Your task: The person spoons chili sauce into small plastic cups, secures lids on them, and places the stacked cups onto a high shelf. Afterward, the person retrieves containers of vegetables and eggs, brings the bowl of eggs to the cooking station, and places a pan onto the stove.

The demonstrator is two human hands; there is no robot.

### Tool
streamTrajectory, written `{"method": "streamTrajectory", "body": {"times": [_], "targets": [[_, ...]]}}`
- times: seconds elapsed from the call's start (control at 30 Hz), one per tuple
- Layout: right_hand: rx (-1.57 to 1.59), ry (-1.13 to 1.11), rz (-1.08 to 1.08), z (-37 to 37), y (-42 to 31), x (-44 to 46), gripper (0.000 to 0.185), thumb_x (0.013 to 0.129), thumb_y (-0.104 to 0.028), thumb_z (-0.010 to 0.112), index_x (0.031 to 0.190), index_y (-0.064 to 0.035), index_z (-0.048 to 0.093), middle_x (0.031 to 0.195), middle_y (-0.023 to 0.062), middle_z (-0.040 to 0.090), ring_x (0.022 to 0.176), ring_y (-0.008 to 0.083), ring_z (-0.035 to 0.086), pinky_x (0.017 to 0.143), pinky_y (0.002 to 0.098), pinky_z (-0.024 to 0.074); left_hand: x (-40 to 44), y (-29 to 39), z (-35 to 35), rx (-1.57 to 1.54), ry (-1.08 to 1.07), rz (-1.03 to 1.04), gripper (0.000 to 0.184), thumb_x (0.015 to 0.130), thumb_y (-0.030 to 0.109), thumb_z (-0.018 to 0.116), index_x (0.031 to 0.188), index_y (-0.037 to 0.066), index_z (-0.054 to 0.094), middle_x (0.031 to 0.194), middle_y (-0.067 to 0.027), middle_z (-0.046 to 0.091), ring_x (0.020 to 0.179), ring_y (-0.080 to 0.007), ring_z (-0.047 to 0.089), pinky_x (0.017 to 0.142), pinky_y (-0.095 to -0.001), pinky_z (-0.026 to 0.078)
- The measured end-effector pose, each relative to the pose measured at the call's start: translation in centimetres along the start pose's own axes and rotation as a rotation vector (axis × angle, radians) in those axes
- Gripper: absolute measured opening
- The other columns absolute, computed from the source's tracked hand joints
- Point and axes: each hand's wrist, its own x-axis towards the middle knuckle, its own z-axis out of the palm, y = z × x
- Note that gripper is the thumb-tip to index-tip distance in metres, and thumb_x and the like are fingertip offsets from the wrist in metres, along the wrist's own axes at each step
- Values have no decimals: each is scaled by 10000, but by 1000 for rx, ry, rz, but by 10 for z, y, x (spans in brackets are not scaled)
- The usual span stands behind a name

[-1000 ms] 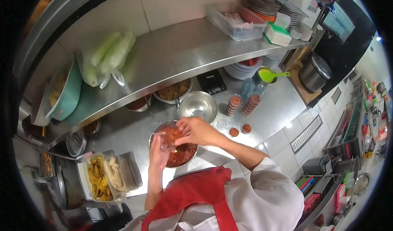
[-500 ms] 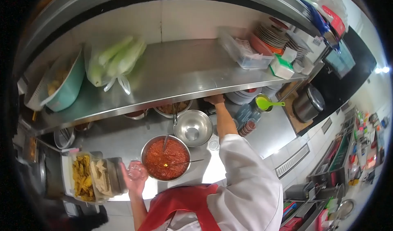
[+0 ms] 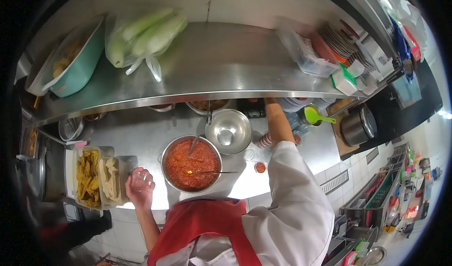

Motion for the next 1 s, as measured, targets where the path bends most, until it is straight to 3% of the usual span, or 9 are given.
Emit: {"method": "streamTrajectory", "body": {"times": [0.07, 0.37, 0.63, 0.77, 0.8, 0.9, 0.93, 1.0], "targets": [[-11, -26, -4, -2, -5, 4, 616, 861, -493, 684, 1344, -115, 625, 1324, 162, 598, 1225, 357, 552, 1029, 503, 428, 2, 0, -4, 35, -32, 4, 409, 969, 378, 557, 1219, 58, 613, 1080, -100, 656, 932, -227, 609, 675, -326, 467], [-23, -91, -28, 2, -26, 14, 605, 837, -463, 723, 1315, -103, 635, 1233, 147, 623, 1137, 330, 580, 956, 466, 469, -1, 1, -7, 239, 7, 44, 382, 961, 373, 565, 1200, 76, 589, 1097, -94, 644, 977, -236, 635, 613, -325, 479], [-35, -139, -66, -3, -31, 4, 596, 815, -436, 759, 1289, -93, 644, 1151, 134, 645, 1058, 306, 604, 892, 434, 505, -3, -1, -2, 292, 58, 35, 342, 978, 368, 588, 1142, 68, 606, 1067, -90, 634, 984, -243, 640, 702, -375, 565], [14, -271, -132, -40, -30, -20, 592, 805, -423, 776, 1276, -87, 649, 1111, 127, 656, 1019, 294, 616, 860, 418, 523, 1, -10, 8, 293, 27, 21, 319, 990, 346, 594, 1099, 46, 613, 1006, -96, 631, 961, -249, 655, 751, -412, 587], [37, -332, -153, -56, -32, -32, 591, 802, -419, 781, 1273, -86, 650, 1100, 125, 659, 1009, 291, 619, 852, 414, 527, 3, -14, 8, 303, 50, 31, 240, 1007, 259, 598, 1049, 25, 631, 962, -110, 652, 918, -251, 678, 787, -448, 603], [251, -438, -332, -132, -62, -111, 589, 794, -409, 794, 1263, -82, 653, 1070, 120, 667, 979, 282, 629, 828, 402, 541, 8, -29, 28, 349, -15, -24, 155, 1010, 158, 607, 996, 13, 659, 936, -122, 676, 877, -249, 695, 803, -467, 615], [319, -392, -469, -165, -81, -152, 588, 791, -406, 798, 1260, -81, 654, 1060, 118, 670, 969, 279, 632, 820, 397, 545, 6, -34, 44, 317, -22, -66, 114, 996, 99, 628, 967, 5, 686, 927, -125, 694, 852, -236, 698, 797, -457, 623], [377, -234, -802, -218, -111, -232, 584, 795, -335, 839, 1282, -79, 644, 1061, 117, 620, 920, 283, 603, 792, 376, 545, 5, -53, 53, 413, -146, -126, 165, 1015, 145, 615, 1074, 3, 677, 980, -123, 699, 888, -231, 703, 791, -423, 623]]}}
